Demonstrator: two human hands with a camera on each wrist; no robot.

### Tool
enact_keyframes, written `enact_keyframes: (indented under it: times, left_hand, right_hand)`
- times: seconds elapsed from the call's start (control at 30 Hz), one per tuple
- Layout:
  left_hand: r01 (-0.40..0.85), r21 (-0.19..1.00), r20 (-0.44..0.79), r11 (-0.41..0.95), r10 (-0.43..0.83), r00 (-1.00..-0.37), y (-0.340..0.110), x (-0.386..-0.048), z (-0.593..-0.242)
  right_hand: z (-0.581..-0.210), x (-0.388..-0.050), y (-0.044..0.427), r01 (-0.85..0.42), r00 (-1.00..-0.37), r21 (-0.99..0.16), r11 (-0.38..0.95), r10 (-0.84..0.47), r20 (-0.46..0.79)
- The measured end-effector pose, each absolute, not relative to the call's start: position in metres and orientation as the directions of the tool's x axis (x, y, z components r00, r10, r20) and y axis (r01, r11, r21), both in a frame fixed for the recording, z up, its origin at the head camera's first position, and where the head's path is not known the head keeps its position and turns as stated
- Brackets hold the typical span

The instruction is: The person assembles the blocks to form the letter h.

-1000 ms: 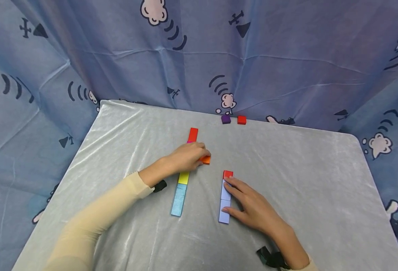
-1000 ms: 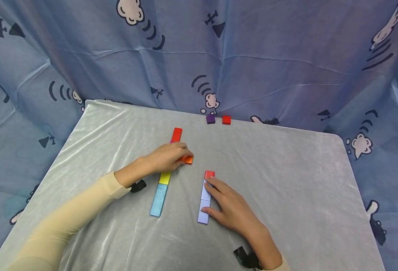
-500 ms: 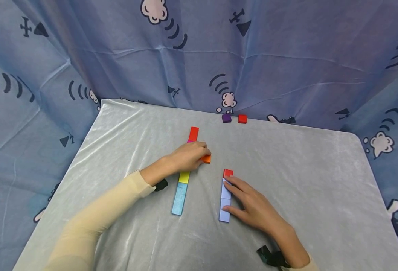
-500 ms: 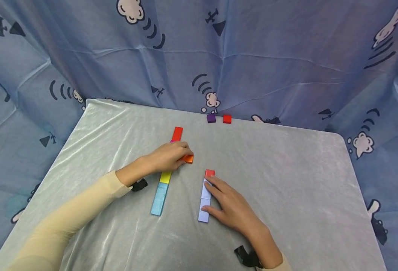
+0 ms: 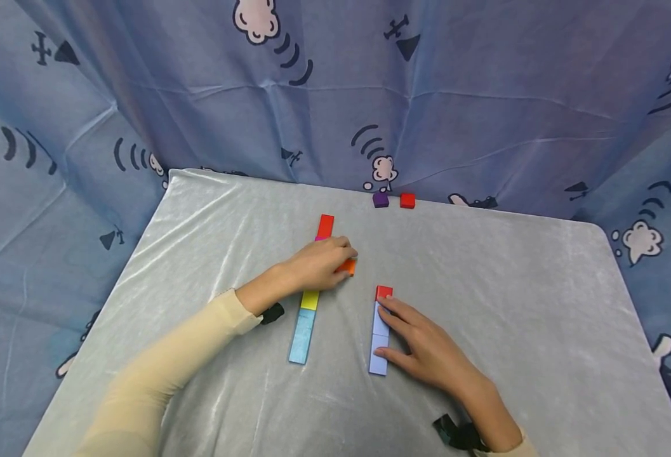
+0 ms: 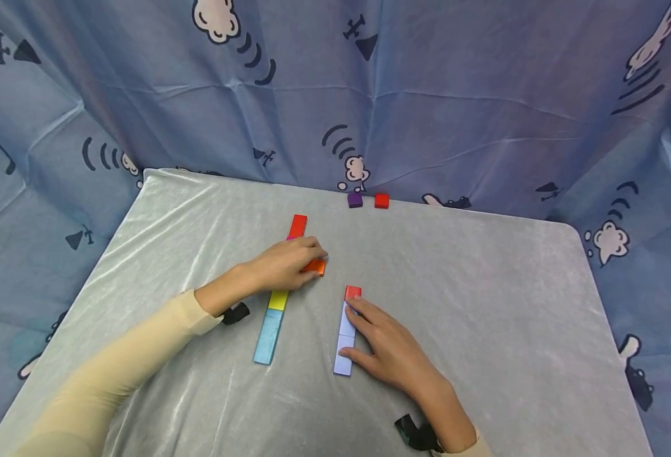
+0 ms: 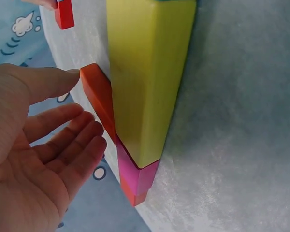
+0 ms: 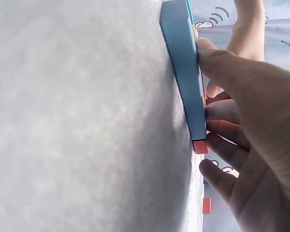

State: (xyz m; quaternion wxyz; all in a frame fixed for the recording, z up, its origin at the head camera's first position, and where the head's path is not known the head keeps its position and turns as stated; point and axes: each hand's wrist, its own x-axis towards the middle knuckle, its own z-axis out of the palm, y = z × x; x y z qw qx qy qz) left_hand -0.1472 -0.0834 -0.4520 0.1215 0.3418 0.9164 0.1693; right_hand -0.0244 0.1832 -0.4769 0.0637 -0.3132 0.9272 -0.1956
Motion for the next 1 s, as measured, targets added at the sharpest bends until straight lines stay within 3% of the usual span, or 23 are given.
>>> enact_keyframes:
  times: [0.57,1.0]
  left_hand:
    - [0.536,0.468,-0.082,0.702,0.638,-0.765,-0.076,-0.165,-0.457]
    - [0.503,0.483,-0.072,0.717,0.605,-0.793,-0.052,-0.200,-0.450]
  right_hand:
    - [-0.478,-0.024,0.182,-0.568,-0.790,-0.400,0.719,-0.613,0.019]
    - [-0.478,-0.023,0.185,-0.564,-0.789,-0.403,0.721,-0.614,0.005]
